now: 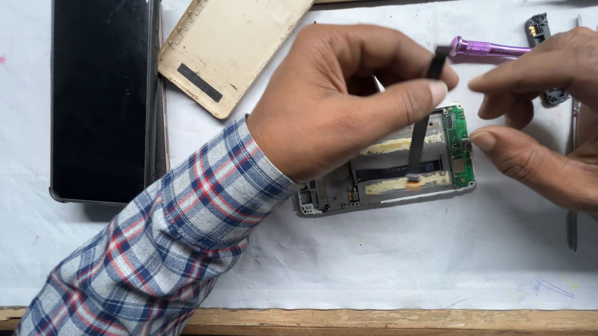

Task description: The person repairs a disassembled smartphone on a workbench. They use a purple precision screwdriver to work on the phone's internal components, manipulate a flex cable and the motherboard with their fingers, reposition the phone frame, and finally scrape and clean the inside of the phone chassis with a blue plastic pry tool.

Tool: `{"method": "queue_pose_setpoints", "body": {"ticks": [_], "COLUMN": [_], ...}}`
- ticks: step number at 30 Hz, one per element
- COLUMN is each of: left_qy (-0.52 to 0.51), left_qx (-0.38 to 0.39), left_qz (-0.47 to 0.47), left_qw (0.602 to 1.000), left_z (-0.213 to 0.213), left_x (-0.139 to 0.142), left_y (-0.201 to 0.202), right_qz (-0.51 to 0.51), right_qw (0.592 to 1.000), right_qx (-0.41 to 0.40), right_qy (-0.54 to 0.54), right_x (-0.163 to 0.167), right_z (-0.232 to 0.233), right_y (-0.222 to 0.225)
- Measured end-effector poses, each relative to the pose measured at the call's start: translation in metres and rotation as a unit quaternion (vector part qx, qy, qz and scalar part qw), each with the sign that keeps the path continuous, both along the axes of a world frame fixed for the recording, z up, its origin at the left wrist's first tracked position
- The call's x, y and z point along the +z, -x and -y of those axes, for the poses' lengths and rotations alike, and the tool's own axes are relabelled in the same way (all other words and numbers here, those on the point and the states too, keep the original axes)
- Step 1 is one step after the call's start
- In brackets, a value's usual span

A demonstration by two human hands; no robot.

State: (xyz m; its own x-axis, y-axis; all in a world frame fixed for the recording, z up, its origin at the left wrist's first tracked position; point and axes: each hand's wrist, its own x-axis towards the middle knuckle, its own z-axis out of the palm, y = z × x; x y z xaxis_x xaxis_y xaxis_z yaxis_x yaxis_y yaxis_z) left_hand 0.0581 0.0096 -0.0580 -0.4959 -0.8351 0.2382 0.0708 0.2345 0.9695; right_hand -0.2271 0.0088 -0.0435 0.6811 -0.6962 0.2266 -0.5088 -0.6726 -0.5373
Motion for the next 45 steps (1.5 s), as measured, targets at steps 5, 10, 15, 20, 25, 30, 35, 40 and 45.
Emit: {"method": "queue_pose_setpoints", "body": {"ticks": [5, 10, 15, 20, 25, 30, 35, 40, 45], "left_qy": [-0.015, -0.001, 0.006, 0.018, 0.028, 0.043, 0.056, 0.081, 0.102], "left_qx": [-0.028, -0.024, -0.009, -0.009, -0.006, -0.015, 0.042, 0.077, 0.080], "left_qz": [0.057, 0.062, 0.090, 0.107, 0.112, 0.120, 0.152, 0.034, 0.003], "left_qw": [0.998, 0.998, 0.996, 0.994, 0.993, 0.992, 0.986, 0.993, 0.992], "left_z": [-0.002, -0.004, -0.004, -0.003, -0.003, 0.001, 0.004, 0.012, 0.014], "left_x": [0.004, 0.011, 0.020, 0.024, 0.025, 0.024, 0.019, 0.016, 0.012], "left_y": [0.001, 0.004, 0.002, 0.002, 0.001, -0.001, 0.000, -0.006, -0.007], "right_qz": [0.025, 0.041, 0.035, 0.035, 0.027, -0.007, -0.011, -0.019, -0.010], "right_qw": [1.000, 0.999, 0.999, 0.998, 0.997, 0.998, 1.000, 1.000, 1.000], "right_qx": [0.001, 0.005, 0.035, 0.028, 0.049, 0.043, 0.008, 0.011, 0.009], "right_qy": [-0.001, 0.002, 0.013, 0.037, 0.058, 0.050, 0.012, 0.014, 0.011], "right_x": [-0.002, -0.002, 0.001, 0.003, 0.003, 0.000, -0.004, -0.002, 0.000], "right_z": [0.000, -0.003, 0.001, 0.002, 0.001, 0.003, -0.001, -0.004, -0.003], "right_y": [-0.004, -0.010, -0.011, -0.015, -0.015, -0.007, 0.001, 0.006, 0.008]}}
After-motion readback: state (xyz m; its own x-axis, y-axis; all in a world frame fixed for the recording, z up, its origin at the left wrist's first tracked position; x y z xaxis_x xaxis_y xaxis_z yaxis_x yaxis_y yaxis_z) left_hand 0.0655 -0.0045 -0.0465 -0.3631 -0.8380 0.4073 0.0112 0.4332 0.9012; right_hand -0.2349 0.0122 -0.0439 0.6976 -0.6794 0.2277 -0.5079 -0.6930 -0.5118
